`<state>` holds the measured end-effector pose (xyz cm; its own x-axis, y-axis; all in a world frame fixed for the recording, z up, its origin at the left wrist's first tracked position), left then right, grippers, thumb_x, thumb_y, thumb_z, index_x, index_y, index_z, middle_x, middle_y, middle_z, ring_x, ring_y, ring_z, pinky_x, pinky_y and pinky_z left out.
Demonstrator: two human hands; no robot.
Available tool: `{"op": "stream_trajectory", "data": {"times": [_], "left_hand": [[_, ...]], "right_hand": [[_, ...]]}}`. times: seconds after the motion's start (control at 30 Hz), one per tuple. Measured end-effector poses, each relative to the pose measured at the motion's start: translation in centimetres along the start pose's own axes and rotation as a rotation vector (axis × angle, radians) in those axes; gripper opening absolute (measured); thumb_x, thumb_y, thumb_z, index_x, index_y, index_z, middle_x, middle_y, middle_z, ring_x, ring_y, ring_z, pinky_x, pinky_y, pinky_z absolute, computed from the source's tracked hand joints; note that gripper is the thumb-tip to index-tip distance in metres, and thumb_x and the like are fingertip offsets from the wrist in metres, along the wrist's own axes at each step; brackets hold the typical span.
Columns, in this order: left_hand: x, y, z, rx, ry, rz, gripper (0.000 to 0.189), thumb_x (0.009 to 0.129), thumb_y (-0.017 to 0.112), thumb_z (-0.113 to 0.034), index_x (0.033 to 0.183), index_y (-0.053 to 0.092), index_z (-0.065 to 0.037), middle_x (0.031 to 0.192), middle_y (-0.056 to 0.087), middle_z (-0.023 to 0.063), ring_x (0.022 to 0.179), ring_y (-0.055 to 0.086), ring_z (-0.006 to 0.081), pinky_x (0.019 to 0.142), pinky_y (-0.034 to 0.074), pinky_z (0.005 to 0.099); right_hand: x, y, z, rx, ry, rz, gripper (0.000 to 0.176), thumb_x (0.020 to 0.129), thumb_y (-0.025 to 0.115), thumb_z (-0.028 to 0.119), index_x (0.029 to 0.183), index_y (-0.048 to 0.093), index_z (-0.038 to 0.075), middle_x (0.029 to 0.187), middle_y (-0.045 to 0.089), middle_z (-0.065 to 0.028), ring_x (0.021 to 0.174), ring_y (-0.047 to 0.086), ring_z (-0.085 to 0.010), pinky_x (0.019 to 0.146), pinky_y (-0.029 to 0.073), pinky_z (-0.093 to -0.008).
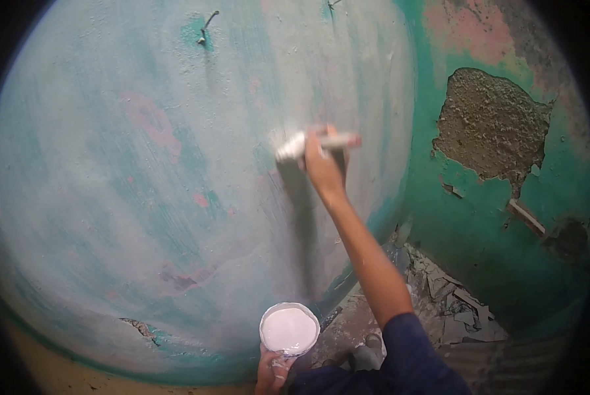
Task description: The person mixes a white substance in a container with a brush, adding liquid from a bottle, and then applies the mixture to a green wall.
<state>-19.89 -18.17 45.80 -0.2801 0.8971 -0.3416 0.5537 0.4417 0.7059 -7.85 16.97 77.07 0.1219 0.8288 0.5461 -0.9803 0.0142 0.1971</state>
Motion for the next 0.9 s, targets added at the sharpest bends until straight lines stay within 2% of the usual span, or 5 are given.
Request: {"op": "stream_trajectory", "data": {"times": [0.23, 0.43, 0.53, 0.63, 0.9], "left_hand": [[-0.8, 1.7, -0.9, -0.081, -0.067, -0.098, 0.074, 0.075, 0.054, 0.002, 0.143, 0.029, -0.010, 0.139, 0.042, 0.0184, 0.128, 0.044, 0.0381, 0.105, 0.041, 0.0554], [-0.4, 0.8, -0.6, -0.065, -0.090, -0.129, 0.073, 0.076, 0.053, 0.002, 0.144, 0.029, -0.010, 0.139, 0.042, 0.0181, 0.128, 0.044, 0.0377, 0.105, 0.041, 0.0550], [-1.1, 2.3, -1.1, -0.014, -0.064, -0.148, 0.073, 0.076, 0.053, 0.002, 0.144, 0.029, -0.011, 0.139, 0.042, 0.0182, 0.128, 0.044, 0.0378, 0.105, 0.042, 0.0552], [-1.5, 2.8, -1.3, -0.027, -0.092, -0.251, 0.076, 0.075, 0.056, 0.002, 0.146, 0.029, -0.006, 0.136, 0.046, 0.0196, 0.124, 0.049, 0.0353, 0.103, 0.045, 0.0508], [-0.6, 2.2, -1.2, -0.018, -0.026, -0.039, 0.071, 0.077, 0.050, 0.004, 0.142, 0.029, -0.016, 0.141, 0.040, 0.0159, 0.132, 0.042, 0.0377, 0.105, 0.040, 0.0579]], "right_hand": [[8.4, 4.4, 11.7, 0.284, -0.205, -0.013, 0.019, 0.097, 0.050, 0.023, 0.101, 0.053, 0.004, 0.076, 0.062, -0.0067, 0.061, 0.059, -0.0126, 0.056, 0.050, -0.0280], [-2.7, 1.3, -3.3, 0.300, 0.044, -0.120, 0.028, 0.100, 0.048, 0.031, 0.114, 0.049, 0.006, 0.099, 0.062, -0.0064, 0.079, 0.061, -0.0138, 0.067, 0.051, -0.0270], [-10.9, -1.3, -13.0, 0.173, 0.310, -0.158, 0.026, 0.100, 0.049, 0.028, 0.110, 0.051, 0.004, 0.086, 0.063, -0.0067, 0.061, 0.056, -0.0122, 0.053, 0.045, -0.0249], [-12.2, -2.3, -13.7, 0.125, 0.328, -0.094, 0.024, 0.100, 0.049, 0.025, 0.109, 0.051, 0.003, 0.080, 0.063, -0.0065, 0.057, 0.055, -0.0112, 0.050, 0.044, -0.0245], [3.1, 3.9, 6.6, 0.183, -0.113, 0.046, 0.020, 0.097, 0.052, 0.023, 0.097, 0.051, 0.003, 0.074, 0.062, -0.0066, 0.055, 0.056, -0.0113, 0.049, 0.046, -0.0262]]}}
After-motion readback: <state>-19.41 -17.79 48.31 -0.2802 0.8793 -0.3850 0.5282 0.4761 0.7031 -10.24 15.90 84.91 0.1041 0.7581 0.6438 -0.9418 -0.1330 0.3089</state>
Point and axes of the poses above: each hand's wrist, its own x-axis towards the middle knuckle, its own y-axis out of the palm, z = x × y, the point moved 5 cm from there along x, towards the middle knuckle
